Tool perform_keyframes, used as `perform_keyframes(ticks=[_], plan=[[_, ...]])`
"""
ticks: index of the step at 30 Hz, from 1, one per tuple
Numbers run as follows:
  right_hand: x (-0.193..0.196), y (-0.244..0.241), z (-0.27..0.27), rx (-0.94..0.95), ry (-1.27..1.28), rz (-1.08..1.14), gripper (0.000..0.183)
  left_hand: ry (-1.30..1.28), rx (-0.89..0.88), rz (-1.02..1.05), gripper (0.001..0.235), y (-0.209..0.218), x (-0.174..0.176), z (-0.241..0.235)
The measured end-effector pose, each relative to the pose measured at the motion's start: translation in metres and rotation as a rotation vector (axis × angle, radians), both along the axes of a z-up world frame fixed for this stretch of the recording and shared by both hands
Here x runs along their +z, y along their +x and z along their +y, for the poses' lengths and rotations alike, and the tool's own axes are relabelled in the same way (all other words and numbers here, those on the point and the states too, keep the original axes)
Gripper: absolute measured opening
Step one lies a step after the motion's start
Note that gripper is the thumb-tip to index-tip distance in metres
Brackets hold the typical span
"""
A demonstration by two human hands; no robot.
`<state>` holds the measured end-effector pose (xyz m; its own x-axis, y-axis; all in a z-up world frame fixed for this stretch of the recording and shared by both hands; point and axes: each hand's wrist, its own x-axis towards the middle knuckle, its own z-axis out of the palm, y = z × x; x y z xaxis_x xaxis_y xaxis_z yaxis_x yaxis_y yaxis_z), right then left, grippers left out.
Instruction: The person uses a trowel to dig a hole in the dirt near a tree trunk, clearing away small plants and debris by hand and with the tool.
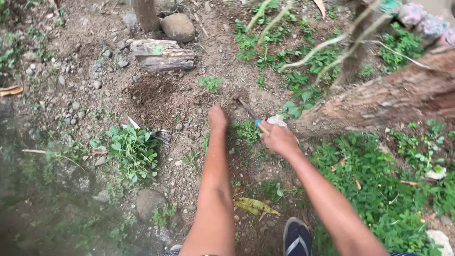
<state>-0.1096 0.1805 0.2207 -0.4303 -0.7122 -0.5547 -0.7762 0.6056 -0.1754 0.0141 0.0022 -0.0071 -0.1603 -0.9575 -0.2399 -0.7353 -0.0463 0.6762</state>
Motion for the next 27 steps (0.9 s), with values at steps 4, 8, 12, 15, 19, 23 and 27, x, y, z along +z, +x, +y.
perform_keyframes(ticks=[4,8,12,15,19,23,27], plan=[[0.037,-0.011,0.014,0.145,-0.189,0.119,0.044,0.034,-0.045,-0.100,0.027,-0.010,-0.002,0.000],[0.045,0.009,0.030,0.336,0.036,0.288,0.035,0.173,-0.276,-0.251,0.048,-0.003,0.024,0.006],[0.005,0.041,0.034,0.371,-0.094,0.306,0.037,0.452,-0.245,-0.257,0.056,0.003,0.114,0.018],[-0.023,0.045,0.020,0.316,-0.123,0.262,0.033,0.350,-0.216,-0.232,0.052,0.012,0.152,0.023],[-0.022,0.031,0.003,0.269,-0.024,0.169,0.039,0.232,-0.239,-0.061,0.046,0.027,0.115,0.019],[-0.002,0.004,-0.015,-0.045,0.069,-0.158,0.038,0.038,-0.365,-0.118,0.026,0.014,0.026,0.026],[0.022,-0.007,-0.002,0.040,-0.131,-0.007,0.051,0.075,-0.423,-0.255,0.021,0.009,0.012,0.034]])
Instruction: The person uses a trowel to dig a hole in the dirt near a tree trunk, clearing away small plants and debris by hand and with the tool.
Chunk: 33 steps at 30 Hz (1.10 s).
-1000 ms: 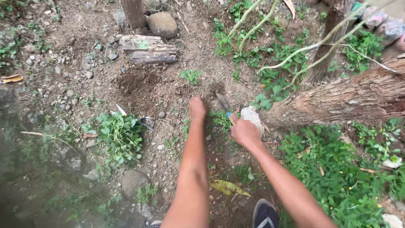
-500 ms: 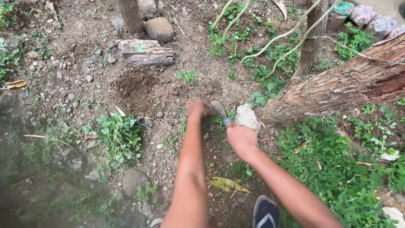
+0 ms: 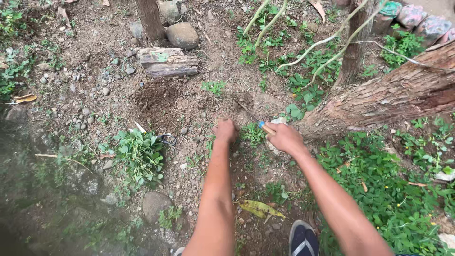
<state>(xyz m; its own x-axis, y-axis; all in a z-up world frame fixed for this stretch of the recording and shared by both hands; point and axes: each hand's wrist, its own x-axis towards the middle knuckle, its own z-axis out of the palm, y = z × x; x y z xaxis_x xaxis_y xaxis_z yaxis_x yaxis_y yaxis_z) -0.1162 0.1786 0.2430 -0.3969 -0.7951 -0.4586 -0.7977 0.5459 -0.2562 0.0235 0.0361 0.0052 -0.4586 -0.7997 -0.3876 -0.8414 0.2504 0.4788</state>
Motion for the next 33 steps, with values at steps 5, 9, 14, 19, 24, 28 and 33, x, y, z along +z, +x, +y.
perform_keyframes(ticks=[5,9,14,19,24,28,33], plan=[[0.053,0.021,0.001,0.156,0.261,0.229,0.051,0.095,-0.018,0.086,0.040,0.017,0.080,-0.010],[0.034,0.056,-0.002,0.308,0.173,0.301,0.032,-0.113,-0.055,0.025,0.067,0.009,0.092,-0.014],[-0.022,0.061,0.002,0.322,0.112,0.262,0.040,-0.208,-0.041,-0.060,0.077,0.004,0.023,-0.016],[-0.065,0.068,0.016,0.269,0.106,0.307,0.059,-0.113,-0.058,-0.149,0.078,0.007,0.013,-0.003],[-0.050,0.045,0.015,0.117,0.177,0.104,0.056,-0.073,-0.119,-0.249,0.075,0.003,0.025,-0.003],[-0.007,0.019,0.013,0.033,0.069,0.019,0.054,-0.020,-0.188,-0.285,0.076,0.010,0.042,-0.005],[0.015,0.028,0.014,0.231,0.191,0.321,0.043,0.014,-0.149,-0.272,0.071,0.010,0.034,0.000]])
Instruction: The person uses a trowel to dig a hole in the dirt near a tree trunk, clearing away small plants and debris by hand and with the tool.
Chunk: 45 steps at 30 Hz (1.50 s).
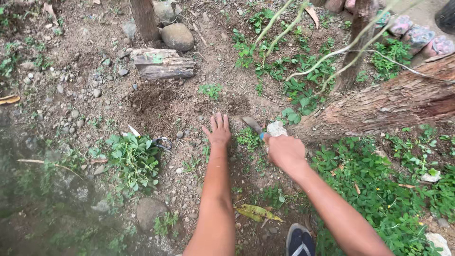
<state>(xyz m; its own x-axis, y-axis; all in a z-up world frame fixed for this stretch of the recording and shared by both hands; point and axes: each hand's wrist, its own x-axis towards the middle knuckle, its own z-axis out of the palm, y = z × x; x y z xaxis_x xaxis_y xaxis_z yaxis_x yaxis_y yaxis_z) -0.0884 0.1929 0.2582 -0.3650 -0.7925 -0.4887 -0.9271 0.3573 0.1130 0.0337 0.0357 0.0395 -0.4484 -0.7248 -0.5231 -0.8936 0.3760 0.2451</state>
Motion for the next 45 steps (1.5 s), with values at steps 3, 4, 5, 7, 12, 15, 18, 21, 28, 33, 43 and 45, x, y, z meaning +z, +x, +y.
perform_keyframes(ticks=[3,4,5,7,12,15,18,21,28,33,43,45], plan=[[-0.034,0.023,0.005,0.106,-0.033,0.094,0.035,-0.049,0.035,0.037,0.072,-0.006,-0.017,-0.001],[-0.045,0.025,0.001,0.107,-0.052,0.080,0.035,-0.057,0.021,0.035,0.072,-0.010,-0.021,-0.002],[-0.055,0.025,-0.005,0.109,-0.070,0.066,0.035,-0.064,0.008,0.033,0.071,-0.014,-0.025,-0.001],[-0.068,0.021,-0.020,0.033,-0.104,0.009,0.035,-0.090,0.053,0.062,0.069,-0.007,-0.032,-0.014],[-0.061,-0.004,-0.017,-0.098,-0.017,-0.096,0.040,-0.060,0.080,0.100,0.071,-0.010,-0.021,0.004],[-0.042,-0.015,-0.017,-0.233,-0.004,-0.167,0.032,0.014,0.073,0.080,0.079,-0.006,-0.007,0.002],[-0.012,-0.031,-0.022,-0.300,-0.055,-0.226,0.045,-0.100,0.102,0.089,0.069,-0.011,-0.003,0.004],[-0.007,-0.025,-0.003,-0.069,-0.006,-0.046,0.038,0.047,0.105,0.049,0.083,-0.013,-0.003,-0.002],[-0.054,0.034,-0.016,0.029,-0.014,-0.035,0.042,-0.126,0.102,0.118,0.066,-0.024,-0.039,-0.014],[-0.052,0.015,-0.020,-0.083,0.032,-0.126,0.040,-0.187,0.095,0.169,0.060,-0.021,-0.059,-0.011],[0.022,-0.009,-0.017,-0.105,-0.011,-0.095,0.047,-0.131,0.104,0.159,0.063,-0.029,-0.055,-0.017],[0.032,-0.007,-0.015,0.008,0.000,-0.044,0.043,-0.061,0.101,0.121,0.068,-0.026,-0.049,-0.015]])
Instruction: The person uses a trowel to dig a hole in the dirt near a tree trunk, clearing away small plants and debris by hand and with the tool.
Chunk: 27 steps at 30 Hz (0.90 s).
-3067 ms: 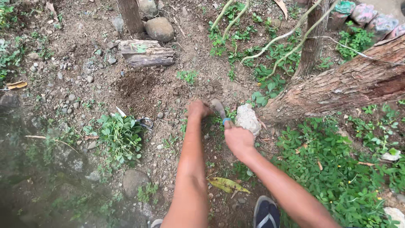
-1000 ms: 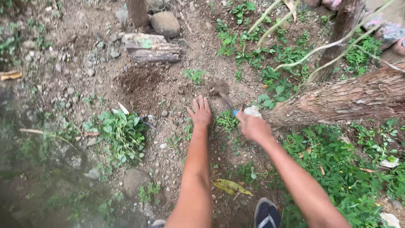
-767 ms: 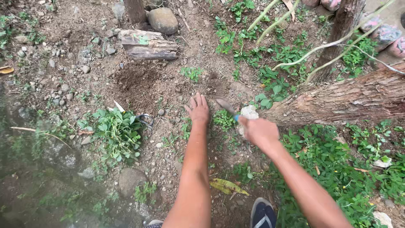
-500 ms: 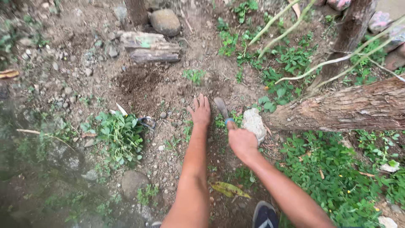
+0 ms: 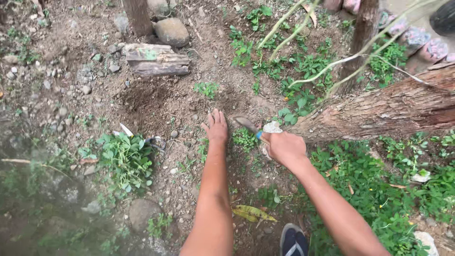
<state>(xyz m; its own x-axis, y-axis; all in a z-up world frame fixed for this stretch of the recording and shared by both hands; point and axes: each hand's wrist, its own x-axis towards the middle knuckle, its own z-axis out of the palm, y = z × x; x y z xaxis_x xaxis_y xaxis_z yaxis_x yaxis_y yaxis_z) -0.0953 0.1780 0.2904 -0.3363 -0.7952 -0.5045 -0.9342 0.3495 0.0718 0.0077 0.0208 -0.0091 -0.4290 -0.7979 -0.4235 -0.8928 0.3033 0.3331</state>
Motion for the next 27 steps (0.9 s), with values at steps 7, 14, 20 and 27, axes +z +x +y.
perform_keyframes(ticks=[7,14,20,27], plan=[[-0.032,0.016,-0.024,0.089,0.059,-0.016,0.028,-0.111,-0.002,0.082,0.064,0.004,-0.018,0.003],[-0.086,0.019,-0.003,0.108,-0.105,0.015,0.028,-0.120,0.025,0.134,0.058,0.006,-0.023,0.008],[-0.083,0.019,0.013,-0.214,0.010,-0.236,0.045,-0.104,0.012,0.119,0.060,0.007,-0.019,0.026],[0.018,-0.013,0.000,-0.051,0.014,0.042,0.032,-0.041,0.008,0.082,0.059,0.014,0.008,0.024]])
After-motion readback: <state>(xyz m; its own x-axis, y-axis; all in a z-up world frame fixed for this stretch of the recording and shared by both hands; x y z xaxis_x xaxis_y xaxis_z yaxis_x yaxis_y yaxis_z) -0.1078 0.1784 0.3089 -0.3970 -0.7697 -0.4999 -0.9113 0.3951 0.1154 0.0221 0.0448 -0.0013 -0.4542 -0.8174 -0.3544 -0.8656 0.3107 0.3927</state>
